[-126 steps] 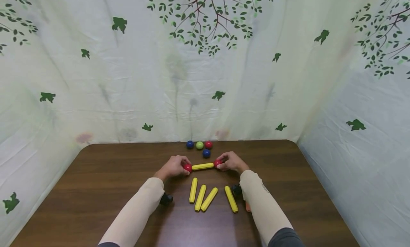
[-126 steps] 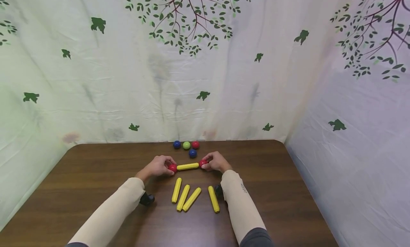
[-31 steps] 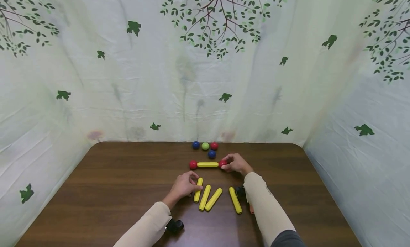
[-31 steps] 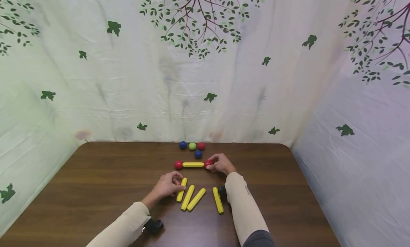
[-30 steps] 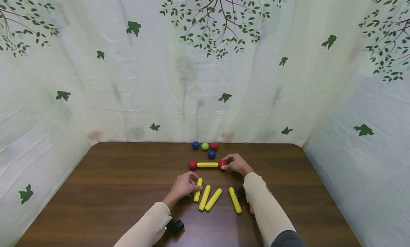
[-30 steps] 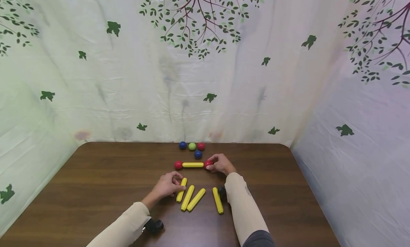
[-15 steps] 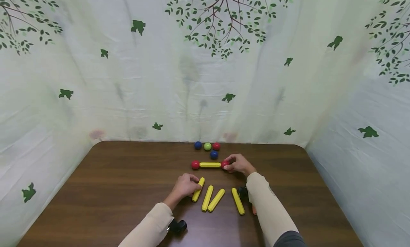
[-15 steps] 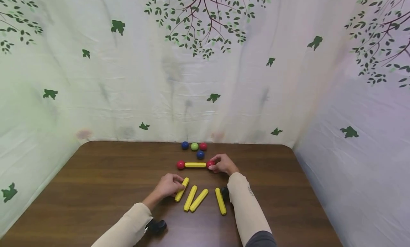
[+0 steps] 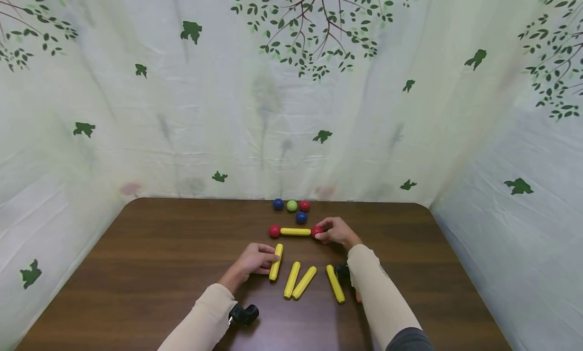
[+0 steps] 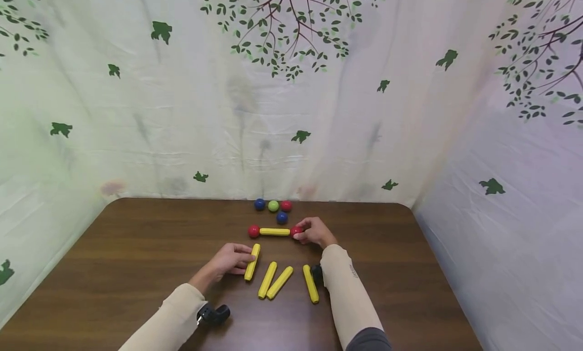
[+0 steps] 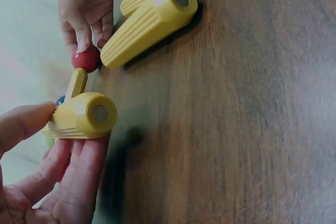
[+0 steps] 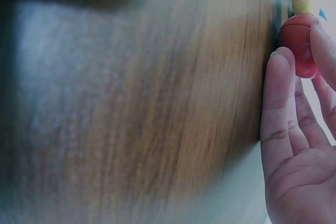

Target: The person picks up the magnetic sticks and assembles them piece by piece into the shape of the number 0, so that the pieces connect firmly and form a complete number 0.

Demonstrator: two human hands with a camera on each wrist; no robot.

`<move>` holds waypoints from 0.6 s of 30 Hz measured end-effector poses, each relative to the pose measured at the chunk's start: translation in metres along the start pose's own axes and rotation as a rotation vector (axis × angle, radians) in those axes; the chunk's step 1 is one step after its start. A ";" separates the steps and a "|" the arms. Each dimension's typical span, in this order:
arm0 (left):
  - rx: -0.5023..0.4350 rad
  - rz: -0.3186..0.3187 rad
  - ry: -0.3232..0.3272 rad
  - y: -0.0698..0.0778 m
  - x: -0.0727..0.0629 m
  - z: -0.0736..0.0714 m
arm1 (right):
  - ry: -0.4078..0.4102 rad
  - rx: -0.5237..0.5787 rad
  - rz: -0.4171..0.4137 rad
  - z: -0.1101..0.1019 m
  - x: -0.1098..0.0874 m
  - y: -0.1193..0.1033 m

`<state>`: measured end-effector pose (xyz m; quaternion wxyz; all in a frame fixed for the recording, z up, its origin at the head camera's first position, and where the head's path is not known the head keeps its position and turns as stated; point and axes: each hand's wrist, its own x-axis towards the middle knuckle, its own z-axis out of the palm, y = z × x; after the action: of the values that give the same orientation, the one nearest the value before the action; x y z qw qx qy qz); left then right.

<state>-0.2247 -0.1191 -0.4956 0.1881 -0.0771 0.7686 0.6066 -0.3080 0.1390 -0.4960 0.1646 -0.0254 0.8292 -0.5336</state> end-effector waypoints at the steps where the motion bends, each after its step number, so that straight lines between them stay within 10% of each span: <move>1: -0.014 0.000 -0.001 -0.001 0.001 -0.001 | 0.000 0.007 0.001 0.000 0.000 -0.001; 18: -0.076 -0.021 0.077 -0.007 0.014 -0.014 | -0.006 0.038 0.001 0.001 -0.001 -0.001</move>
<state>-0.2379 -0.1324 -0.5047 0.1618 -0.1157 0.7508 0.6298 -0.3073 0.1383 -0.4954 0.1676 -0.0233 0.8185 -0.5489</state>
